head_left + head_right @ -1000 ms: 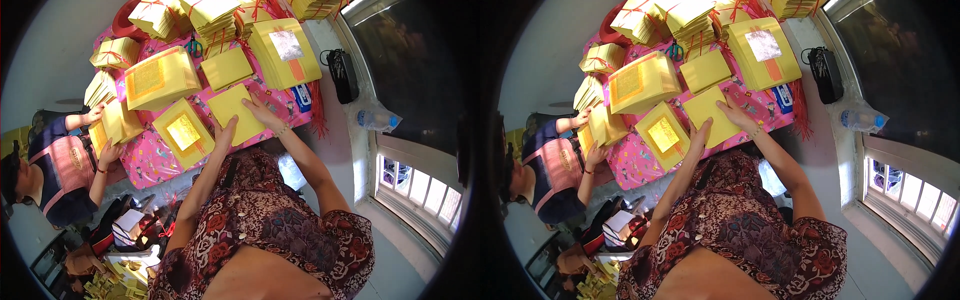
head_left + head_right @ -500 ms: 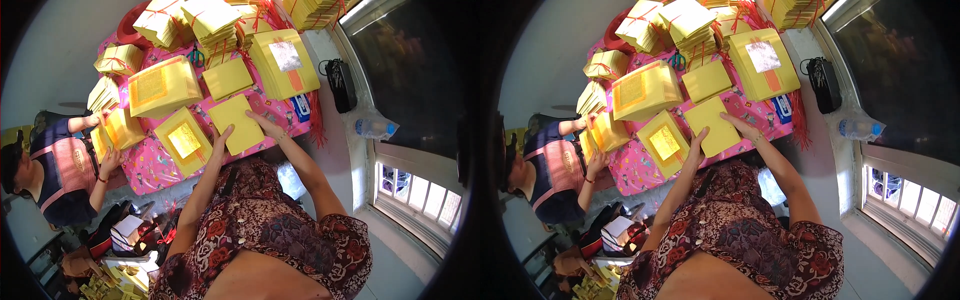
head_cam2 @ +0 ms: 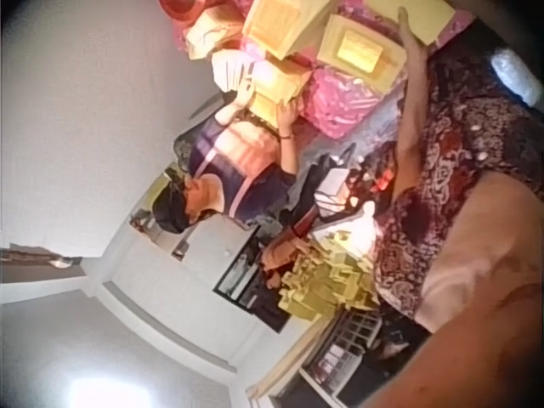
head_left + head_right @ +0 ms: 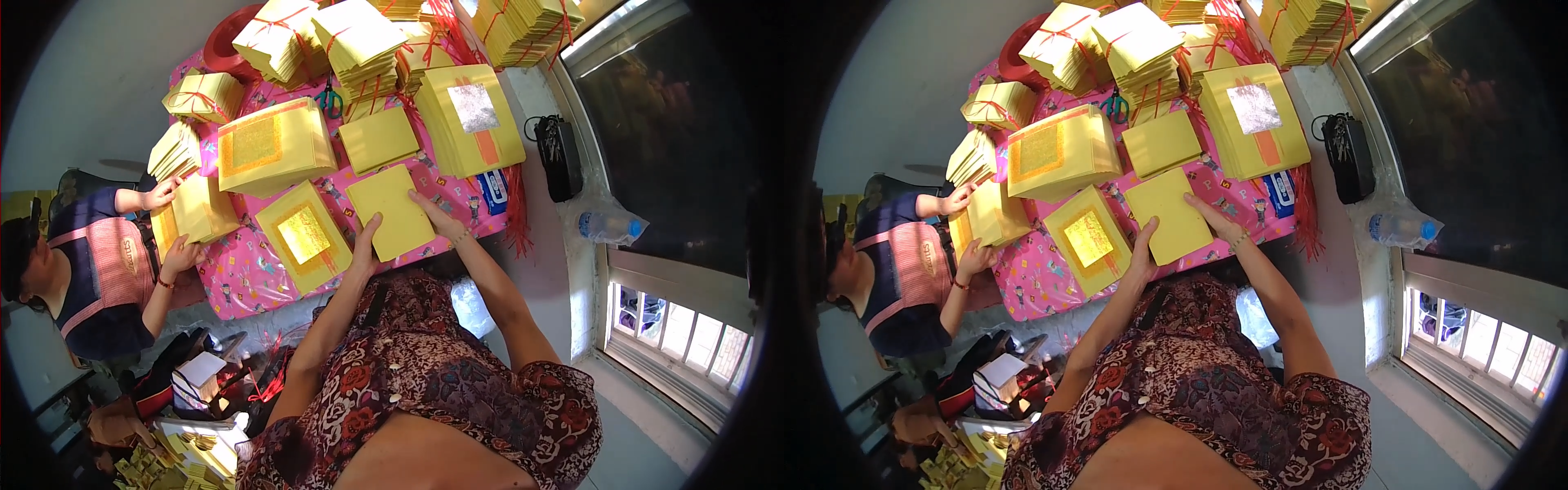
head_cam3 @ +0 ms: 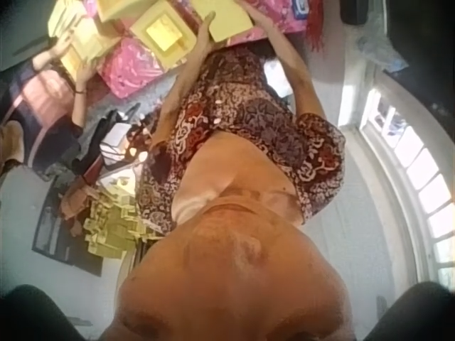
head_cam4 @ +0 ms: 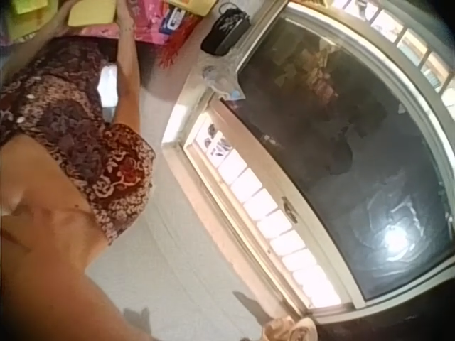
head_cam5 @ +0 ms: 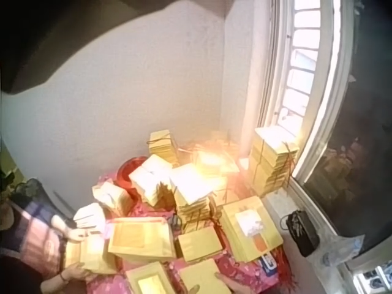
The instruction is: Organizing and stacking yellow joss paper bundles on a table.
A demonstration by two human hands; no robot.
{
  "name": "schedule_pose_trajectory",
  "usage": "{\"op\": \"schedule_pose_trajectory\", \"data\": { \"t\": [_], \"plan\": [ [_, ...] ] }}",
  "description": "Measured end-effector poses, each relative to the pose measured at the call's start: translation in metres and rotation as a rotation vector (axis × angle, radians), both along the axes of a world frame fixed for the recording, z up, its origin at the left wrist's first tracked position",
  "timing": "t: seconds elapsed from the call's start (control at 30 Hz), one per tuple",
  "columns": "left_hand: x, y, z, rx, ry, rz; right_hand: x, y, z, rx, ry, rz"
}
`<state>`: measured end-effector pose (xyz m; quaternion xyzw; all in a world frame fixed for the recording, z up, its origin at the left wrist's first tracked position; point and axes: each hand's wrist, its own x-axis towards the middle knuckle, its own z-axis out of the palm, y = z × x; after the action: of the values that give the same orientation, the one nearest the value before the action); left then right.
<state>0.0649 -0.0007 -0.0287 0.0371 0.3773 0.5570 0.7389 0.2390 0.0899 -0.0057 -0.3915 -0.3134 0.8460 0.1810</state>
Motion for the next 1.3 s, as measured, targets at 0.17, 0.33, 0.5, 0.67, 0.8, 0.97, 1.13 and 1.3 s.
{"op": "schedule_pose_trajectory", "data": {
  "t": [0.17,0.33,0.5,0.67,0.8,0.97,1.13,1.3],
  "plan": [
    [-0.001,-0.003,0.013,0.043,0.122,0.03,0.003,-0.009,0.011,-0.045,0.21,-0.083],
    [0.005,-0.006,0.03,-0.041,0.024,-0.092,0.002,-0.02,0.006,0.022,0.065,-0.093],
    [0.004,-0.005,0.021,-0.017,0.089,-0.065,-0.001,-0.018,-0.007,0.04,0.111,-0.086],
    [0.003,0.001,0.025,-0.029,0.089,-0.086,0.003,-0.014,-0.033,0.017,0.172,-0.147],
    [-0.005,0.004,0.022,0.013,0.262,-0.001,0.031,-0.03,-0.072,0.709,-0.639,-0.713],
    [-0.006,0.006,0.033,0.048,0.428,0.039,0.125,-0.01,-0.042,0.982,-1.157,-1.179],
    [-0.017,-0.001,0.023,0.102,0.634,0.191,0.171,0.03,-0.043,1.081,-1.413,-1.153],
    [-0.006,-0.014,0.061,0.164,0.882,0.278,0.19,0.028,-0.043,1.024,-1.269,-1.079]
  ]
}}
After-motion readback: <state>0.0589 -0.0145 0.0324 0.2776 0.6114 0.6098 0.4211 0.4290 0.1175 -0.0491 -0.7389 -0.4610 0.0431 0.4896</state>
